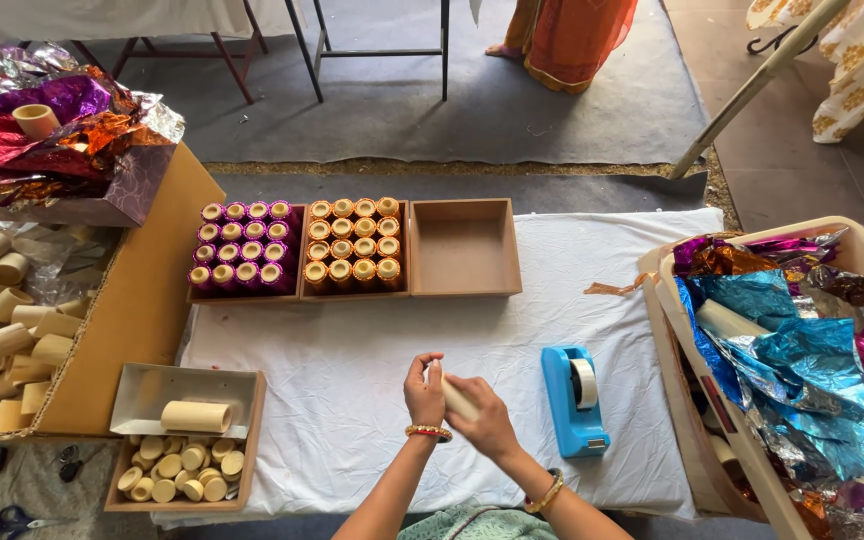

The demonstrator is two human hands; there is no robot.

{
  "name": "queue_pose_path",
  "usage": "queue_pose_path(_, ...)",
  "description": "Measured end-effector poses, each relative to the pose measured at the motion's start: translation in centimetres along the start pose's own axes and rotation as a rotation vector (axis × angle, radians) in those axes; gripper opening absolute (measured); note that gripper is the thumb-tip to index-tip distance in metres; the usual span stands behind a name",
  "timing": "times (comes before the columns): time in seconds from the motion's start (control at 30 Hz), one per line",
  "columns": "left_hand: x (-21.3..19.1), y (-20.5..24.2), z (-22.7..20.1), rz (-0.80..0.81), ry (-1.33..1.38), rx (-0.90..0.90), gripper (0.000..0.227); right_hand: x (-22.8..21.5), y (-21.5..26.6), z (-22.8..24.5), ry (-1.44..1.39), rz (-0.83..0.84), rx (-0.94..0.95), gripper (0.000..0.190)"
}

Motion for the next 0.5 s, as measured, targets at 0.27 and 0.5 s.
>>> queue_pose_path(0.27, 0.4, -1.0, -2.6, 0.011, -0.007, 0.191, 0.012, -1.4, -0.7, 1.4, -0.628, 0.089, 0.359, 0.064)
queue_pose_path(0.5, 0.1, -0.3, -3.8, -0.003, -0.018, 0.162, 0.013, -1.1, -0.8, 0.0, -0.635, 0.21, 0.537, 0.067)
Point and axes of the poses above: each hand's wrist, its own y-axis away from the middle knuckle, its own x-axis out of the palm, z = x × y, the point moved 2 cm from there along -y, towards the middle knuckle, and after that the axes turned 7 degrees about x, right-handed, at the moved point
